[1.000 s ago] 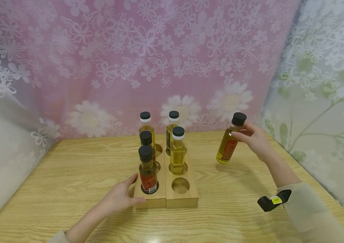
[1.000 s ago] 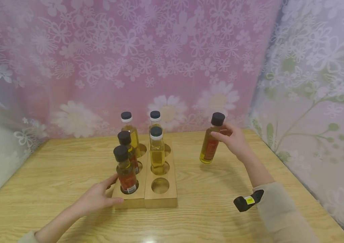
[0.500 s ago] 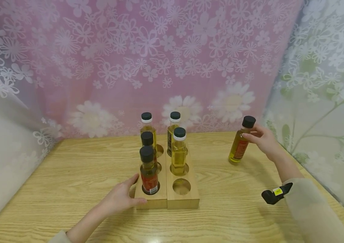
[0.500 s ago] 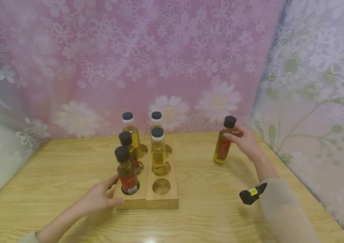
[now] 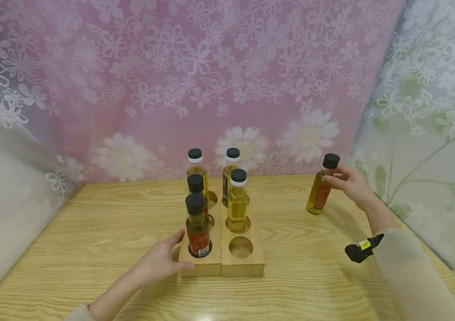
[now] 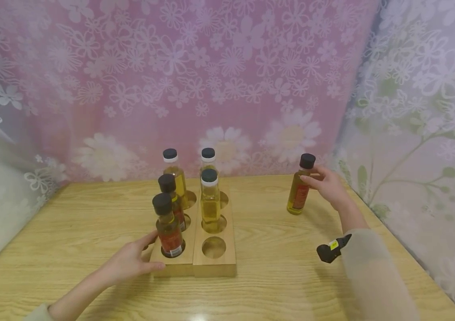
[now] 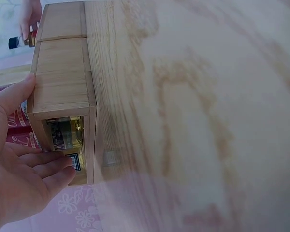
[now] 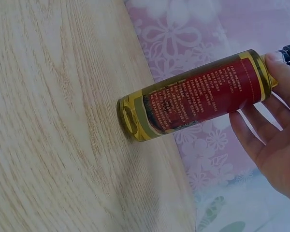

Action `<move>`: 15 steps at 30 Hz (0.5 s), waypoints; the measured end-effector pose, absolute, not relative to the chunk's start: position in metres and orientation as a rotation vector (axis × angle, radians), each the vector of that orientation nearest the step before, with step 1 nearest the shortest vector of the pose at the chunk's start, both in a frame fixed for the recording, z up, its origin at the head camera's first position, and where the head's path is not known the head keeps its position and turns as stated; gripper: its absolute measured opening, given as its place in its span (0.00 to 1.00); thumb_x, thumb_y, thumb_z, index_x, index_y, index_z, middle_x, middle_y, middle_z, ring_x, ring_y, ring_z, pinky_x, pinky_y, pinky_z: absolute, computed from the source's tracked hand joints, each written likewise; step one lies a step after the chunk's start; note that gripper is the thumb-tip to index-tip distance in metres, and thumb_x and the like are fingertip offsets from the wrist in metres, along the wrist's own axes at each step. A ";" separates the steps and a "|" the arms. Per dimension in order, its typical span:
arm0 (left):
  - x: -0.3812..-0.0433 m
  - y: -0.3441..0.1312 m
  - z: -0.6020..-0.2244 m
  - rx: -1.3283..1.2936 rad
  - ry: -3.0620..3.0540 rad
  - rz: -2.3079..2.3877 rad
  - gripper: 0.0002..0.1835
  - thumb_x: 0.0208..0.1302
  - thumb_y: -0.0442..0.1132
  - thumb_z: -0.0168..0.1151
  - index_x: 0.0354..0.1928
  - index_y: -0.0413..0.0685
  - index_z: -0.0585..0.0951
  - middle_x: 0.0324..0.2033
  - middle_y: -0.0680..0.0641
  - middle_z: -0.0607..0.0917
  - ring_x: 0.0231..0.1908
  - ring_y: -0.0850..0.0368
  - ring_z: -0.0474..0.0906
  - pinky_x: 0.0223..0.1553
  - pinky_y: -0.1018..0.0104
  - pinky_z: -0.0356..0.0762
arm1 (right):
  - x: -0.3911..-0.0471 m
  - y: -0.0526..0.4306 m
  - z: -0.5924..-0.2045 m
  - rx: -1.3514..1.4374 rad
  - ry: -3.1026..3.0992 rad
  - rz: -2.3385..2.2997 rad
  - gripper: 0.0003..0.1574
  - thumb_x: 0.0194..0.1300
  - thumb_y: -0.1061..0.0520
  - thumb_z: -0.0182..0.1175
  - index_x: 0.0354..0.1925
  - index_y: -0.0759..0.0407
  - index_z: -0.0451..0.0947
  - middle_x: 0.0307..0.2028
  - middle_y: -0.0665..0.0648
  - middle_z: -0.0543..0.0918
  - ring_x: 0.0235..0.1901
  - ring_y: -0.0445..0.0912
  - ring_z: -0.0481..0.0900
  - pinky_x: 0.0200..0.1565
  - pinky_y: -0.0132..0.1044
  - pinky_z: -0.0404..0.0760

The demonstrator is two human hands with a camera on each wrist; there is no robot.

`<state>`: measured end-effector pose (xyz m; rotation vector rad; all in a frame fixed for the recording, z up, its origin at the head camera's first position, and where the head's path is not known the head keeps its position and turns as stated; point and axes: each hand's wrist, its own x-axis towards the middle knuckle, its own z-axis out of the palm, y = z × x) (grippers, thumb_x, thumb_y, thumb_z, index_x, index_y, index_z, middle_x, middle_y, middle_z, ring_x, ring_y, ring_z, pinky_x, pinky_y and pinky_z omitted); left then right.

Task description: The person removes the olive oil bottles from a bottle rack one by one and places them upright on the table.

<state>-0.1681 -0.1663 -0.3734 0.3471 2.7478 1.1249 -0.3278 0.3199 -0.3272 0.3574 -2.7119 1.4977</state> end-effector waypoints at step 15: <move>-0.168 -0.166 -0.374 0.328 2.758 1.132 0.53 0.46 0.54 0.73 0.68 0.33 0.57 0.62 0.34 0.67 0.37 0.53 0.79 0.51 0.43 0.69 | -0.327 0.322 -0.330 0.410 -2.638 1.575 0.35 0.67 0.47 0.54 0.64 0.65 0.60 0.55 0.58 0.68 0.41 0.28 0.72 0.56 0.55 0.65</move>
